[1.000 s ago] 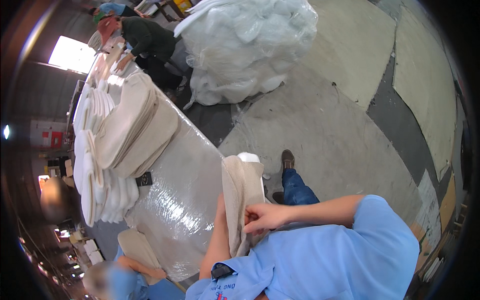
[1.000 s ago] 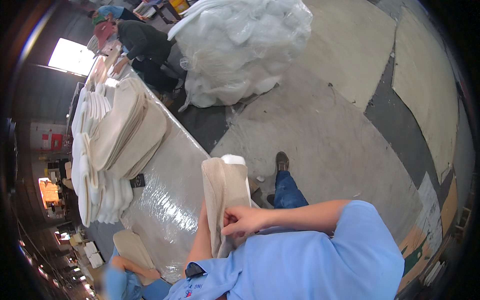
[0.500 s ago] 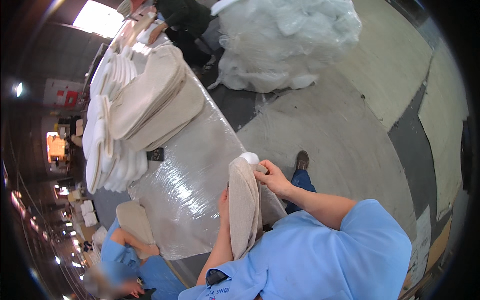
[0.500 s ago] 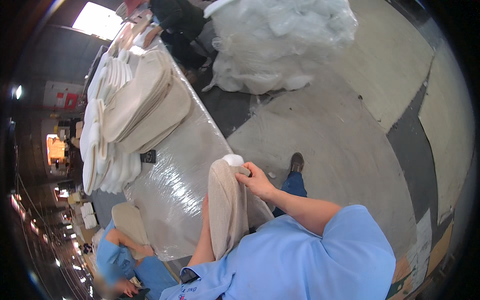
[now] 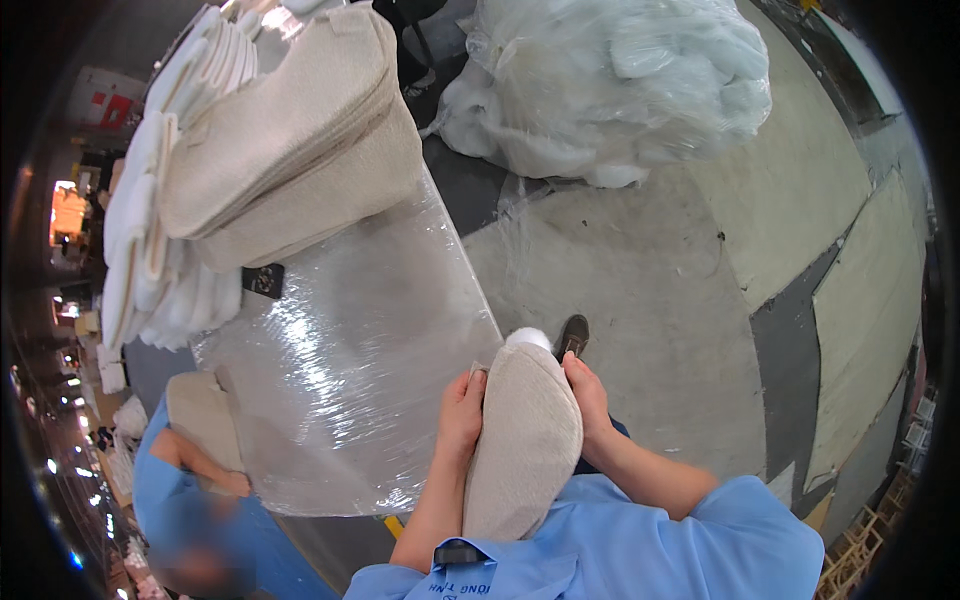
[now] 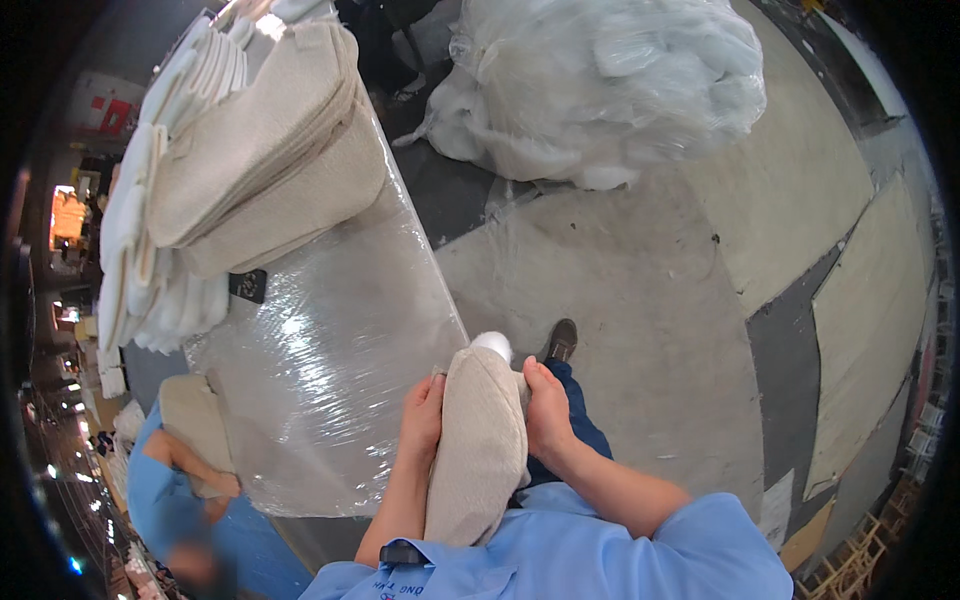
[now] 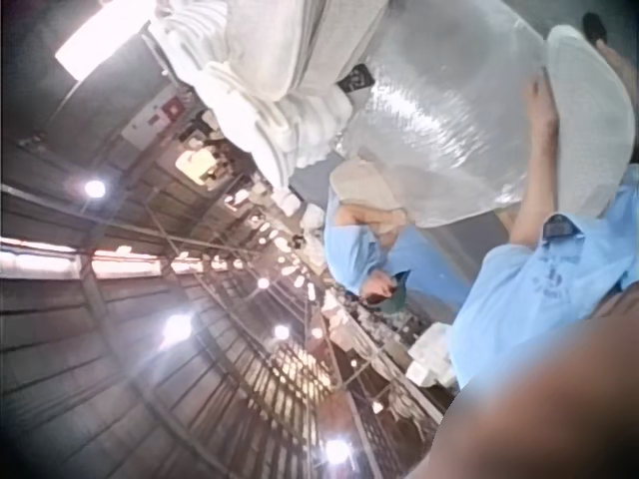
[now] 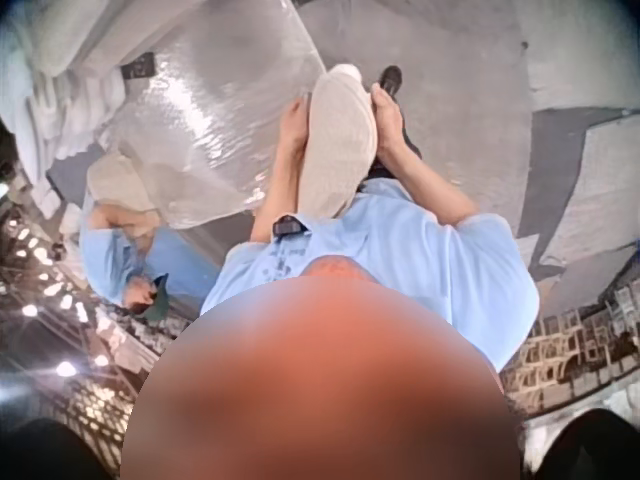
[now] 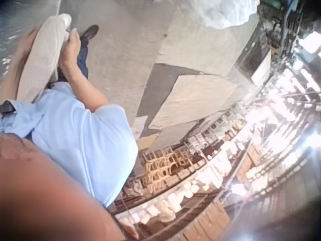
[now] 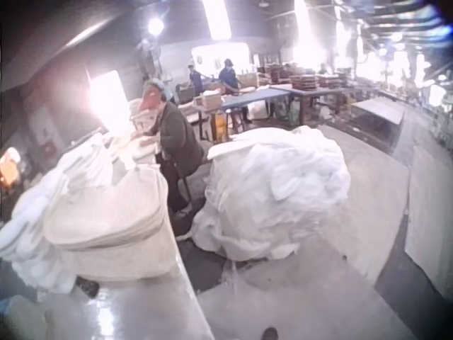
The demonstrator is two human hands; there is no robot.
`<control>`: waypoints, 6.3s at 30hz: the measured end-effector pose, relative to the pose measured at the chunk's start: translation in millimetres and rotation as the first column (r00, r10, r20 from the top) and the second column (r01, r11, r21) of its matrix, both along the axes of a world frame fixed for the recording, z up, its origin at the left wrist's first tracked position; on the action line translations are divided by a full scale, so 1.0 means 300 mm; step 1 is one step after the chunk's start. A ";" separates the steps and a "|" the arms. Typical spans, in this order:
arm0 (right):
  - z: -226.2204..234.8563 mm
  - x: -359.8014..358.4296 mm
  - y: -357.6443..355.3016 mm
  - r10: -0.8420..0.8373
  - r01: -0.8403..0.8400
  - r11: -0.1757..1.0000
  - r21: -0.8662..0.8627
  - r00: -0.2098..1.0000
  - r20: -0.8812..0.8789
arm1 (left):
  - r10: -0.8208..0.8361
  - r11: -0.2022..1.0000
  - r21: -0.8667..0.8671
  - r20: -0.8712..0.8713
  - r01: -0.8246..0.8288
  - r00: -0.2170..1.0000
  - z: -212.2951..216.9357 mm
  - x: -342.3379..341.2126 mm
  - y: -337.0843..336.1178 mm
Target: The person inserts white foam inserts into beige fabric cushion covers at a work table. They align the foam, push it into the cover opening, and smooth the edges before stacking the finished cushions.
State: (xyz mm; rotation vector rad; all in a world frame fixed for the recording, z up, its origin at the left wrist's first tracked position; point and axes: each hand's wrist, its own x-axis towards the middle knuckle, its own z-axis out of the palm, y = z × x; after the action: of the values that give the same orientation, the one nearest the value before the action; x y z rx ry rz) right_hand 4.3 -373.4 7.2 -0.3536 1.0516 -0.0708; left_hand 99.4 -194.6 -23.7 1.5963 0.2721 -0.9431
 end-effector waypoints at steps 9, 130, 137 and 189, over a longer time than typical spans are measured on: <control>-0.093 0.090 -0.026 0.248 -0.287 0.945 -0.154 0.941 -0.230 | 0.000 0.999 0.047 0.098 -0.004 0.995 0.026 -0.015 -0.079; 0.023 0.264 -0.420 0.967 -0.868 0.234 -0.437 0.255 0.011 | -0.050 0.990 -0.020 0.879 0.142 0.475 0.072 -0.046 -0.218; 0.070 0.301 -0.445 0.991 -0.903 -0.028 -0.429 0.030 -0.129 | -0.117 0.989 0.017 0.685 0.145 0.719 0.061 -0.046 -0.231; -0.435 -0.099 -0.276 0.393 -0.374 0.887 0.272 0.919 -0.020 | -0.669 0.713 0.336 0.065 0.615 0.740 -0.209 -0.023 -0.390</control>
State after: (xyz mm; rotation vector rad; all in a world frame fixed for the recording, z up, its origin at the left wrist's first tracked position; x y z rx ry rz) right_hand -25.2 -456.1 -123.3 -0.3181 1.0320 0.4397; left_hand 92.5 -311.5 -86.3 2.1027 -0.3309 -1.3192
